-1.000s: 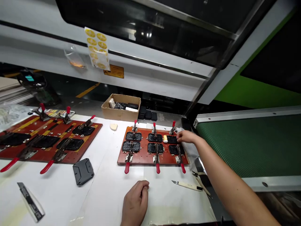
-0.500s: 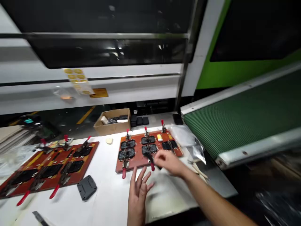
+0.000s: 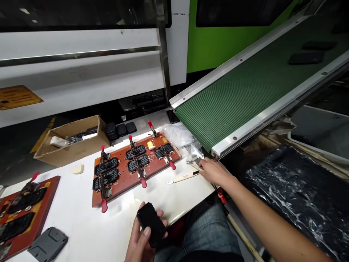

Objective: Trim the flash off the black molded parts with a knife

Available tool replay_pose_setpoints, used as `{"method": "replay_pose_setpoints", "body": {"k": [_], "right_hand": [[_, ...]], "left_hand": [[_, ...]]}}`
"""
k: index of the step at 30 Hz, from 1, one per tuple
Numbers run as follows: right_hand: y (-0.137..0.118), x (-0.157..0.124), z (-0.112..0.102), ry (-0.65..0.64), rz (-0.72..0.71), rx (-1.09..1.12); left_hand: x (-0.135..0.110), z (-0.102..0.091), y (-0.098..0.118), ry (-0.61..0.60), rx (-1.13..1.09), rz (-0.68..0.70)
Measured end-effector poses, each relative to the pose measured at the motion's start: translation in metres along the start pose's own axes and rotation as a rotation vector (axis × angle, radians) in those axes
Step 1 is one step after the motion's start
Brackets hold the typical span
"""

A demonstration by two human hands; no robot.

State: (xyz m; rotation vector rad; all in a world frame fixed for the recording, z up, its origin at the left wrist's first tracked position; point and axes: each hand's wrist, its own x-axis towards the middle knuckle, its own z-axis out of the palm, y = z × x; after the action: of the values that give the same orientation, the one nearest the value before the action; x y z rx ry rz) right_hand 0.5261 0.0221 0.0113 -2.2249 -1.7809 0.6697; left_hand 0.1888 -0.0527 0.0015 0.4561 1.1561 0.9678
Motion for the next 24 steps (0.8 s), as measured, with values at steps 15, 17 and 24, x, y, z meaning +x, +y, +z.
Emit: {"method": "replay_pose_setpoints", "body": {"k": [15, 17, 24], "right_hand": [[-0.082, -0.039, 0.023, -0.177, -0.315, 0.942], [-0.096, -0.050, 0.042, -0.338, -0.307, 1.330], [-0.124, -0.084, 0.077, -0.676, -0.387, 1.564]], "left_hand": [[-0.011, -0.003, 0.007, 0.034, -0.012, 0.074], [-0.012, -0.005, 0.009, 0.039, -0.046, 0.100], [-0.005, -0.028, 0.013, 0.081, -0.150, 0.163]]}}
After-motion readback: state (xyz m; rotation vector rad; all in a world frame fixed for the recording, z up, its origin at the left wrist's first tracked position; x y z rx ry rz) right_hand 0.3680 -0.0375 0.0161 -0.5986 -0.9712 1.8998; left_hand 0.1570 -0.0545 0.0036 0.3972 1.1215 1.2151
